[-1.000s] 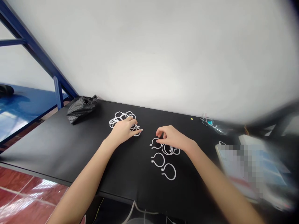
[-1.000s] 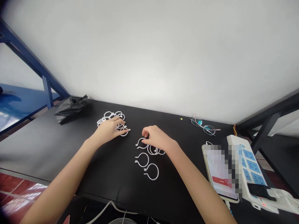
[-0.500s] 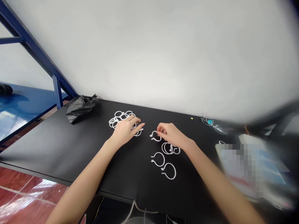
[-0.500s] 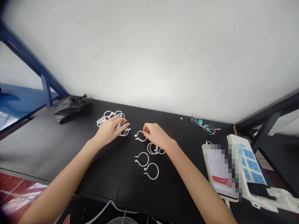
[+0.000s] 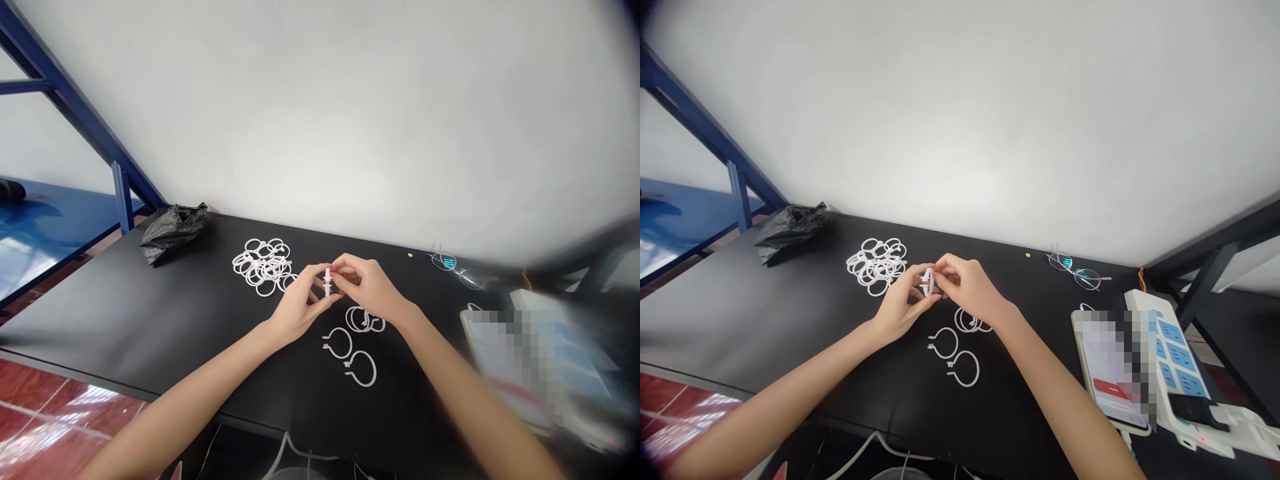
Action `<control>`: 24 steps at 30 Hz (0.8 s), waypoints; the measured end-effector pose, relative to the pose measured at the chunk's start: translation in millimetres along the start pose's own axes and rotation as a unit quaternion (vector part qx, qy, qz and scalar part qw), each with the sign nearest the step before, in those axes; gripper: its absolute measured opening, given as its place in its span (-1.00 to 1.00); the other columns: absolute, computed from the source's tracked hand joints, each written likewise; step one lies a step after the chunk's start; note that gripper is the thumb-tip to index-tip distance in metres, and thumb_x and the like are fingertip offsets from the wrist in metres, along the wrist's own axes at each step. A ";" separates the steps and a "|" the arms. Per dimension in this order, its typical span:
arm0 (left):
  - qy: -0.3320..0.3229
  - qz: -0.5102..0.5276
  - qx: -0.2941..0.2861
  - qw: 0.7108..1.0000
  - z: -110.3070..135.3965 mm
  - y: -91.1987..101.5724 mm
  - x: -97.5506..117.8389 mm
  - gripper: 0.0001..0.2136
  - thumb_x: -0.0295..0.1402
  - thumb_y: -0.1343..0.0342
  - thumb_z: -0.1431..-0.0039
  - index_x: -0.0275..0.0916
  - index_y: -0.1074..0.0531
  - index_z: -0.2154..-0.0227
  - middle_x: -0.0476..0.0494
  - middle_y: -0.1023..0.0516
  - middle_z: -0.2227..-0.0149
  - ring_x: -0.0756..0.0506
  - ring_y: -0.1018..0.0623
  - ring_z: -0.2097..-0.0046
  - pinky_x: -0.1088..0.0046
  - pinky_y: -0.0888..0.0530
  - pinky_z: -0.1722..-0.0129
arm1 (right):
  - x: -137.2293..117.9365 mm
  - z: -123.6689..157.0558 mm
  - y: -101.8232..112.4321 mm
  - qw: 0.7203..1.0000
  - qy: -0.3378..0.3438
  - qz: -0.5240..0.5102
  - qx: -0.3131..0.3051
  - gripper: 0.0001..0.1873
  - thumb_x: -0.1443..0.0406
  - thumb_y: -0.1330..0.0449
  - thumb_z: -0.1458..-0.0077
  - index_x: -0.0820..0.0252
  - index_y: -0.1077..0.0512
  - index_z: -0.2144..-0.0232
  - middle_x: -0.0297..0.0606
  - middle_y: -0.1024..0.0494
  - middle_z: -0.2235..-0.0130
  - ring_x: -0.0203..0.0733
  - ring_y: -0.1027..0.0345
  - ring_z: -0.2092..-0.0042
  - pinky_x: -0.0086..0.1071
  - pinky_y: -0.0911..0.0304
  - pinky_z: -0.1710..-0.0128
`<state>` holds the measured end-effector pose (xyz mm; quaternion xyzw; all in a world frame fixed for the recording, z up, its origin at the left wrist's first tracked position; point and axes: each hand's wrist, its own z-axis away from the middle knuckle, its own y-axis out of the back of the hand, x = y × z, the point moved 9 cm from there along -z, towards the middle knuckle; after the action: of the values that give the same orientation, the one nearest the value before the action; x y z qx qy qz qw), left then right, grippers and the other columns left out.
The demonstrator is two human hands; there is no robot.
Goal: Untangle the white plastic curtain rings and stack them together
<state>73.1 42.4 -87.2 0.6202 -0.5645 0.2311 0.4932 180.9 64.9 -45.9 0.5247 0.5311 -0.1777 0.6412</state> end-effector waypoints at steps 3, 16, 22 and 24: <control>0.030 -0.002 0.017 0.999 -3.4 7.1 -1.6 -0.59 -0.26 -0.24 -0.15 -0.18 -0.30 -0.03 -0.14 -0.50 0.12 -0.03 -0.56 0.23 0.54 -0.59 0.41 | -6.1 1.9 15.0 0.999 0.003 0.036 0.028 -0.92 0.30 -0.14 -0.19 0.16 -0.44 0.29 -0.31 -0.59 0.33 -0.30 -0.45 0.43 -0.42 -0.34 0.41; 0.077 0.090 0.006 0.993 -6.3 13.4 -6.1 -0.62 -0.19 -0.33 -0.04 -0.21 -0.42 0.12 -0.01 -0.40 0.33 0.04 -0.43 0.37 0.55 -0.51 0.44 | -28.3 6.8 16.4 0.994 0.093 0.054 0.029 -0.88 0.31 -0.22 -0.20 0.15 -0.57 0.28 -0.33 -0.60 0.35 -0.33 -0.42 0.38 -0.46 -0.34 0.39; 0.102 0.211 -0.048 0.971 -6.4 4.3 -14.4 -0.65 -0.24 -0.27 -0.13 -0.18 -0.38 0.06 0.01 -0.30 0.32 0.07 -0.38 0.38 0.56 -0.53 0.46 | -27.2 7.5 17.5 0.990 0.129 0.025 0.054 -0.88 0.31 -0.21 -0.21 0.17 -0.55 0.34 -0.34 -0.58 0.41 -0.34 -0.41 0.43 -0.46 -0.33 0.42; 0.101 0.222 -0.060 0.968 -6.9 2.9 -14.1 -0.66 -0.25 -0.26 -0.15 -0.17 -0.38 0.05 0.01 -0.30 0.31 0.07 -0.38 0.36 0.56 -0.54 0.44 | -26.5 7.5 16.5 0.988 0.138 0.027 0.059 -0.89 0.31 -0.22 -0.20 0.17 -0.56 0.35 -0.35 -0.57 0.43 -0.34 -0.39 0.45 -0.45 -0.30 0.45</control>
<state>68.6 55.5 -95.2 0.4220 -0.6485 0.3620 0.5199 187.7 56.1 -15.8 0.5954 0.5888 -0.1166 0.5341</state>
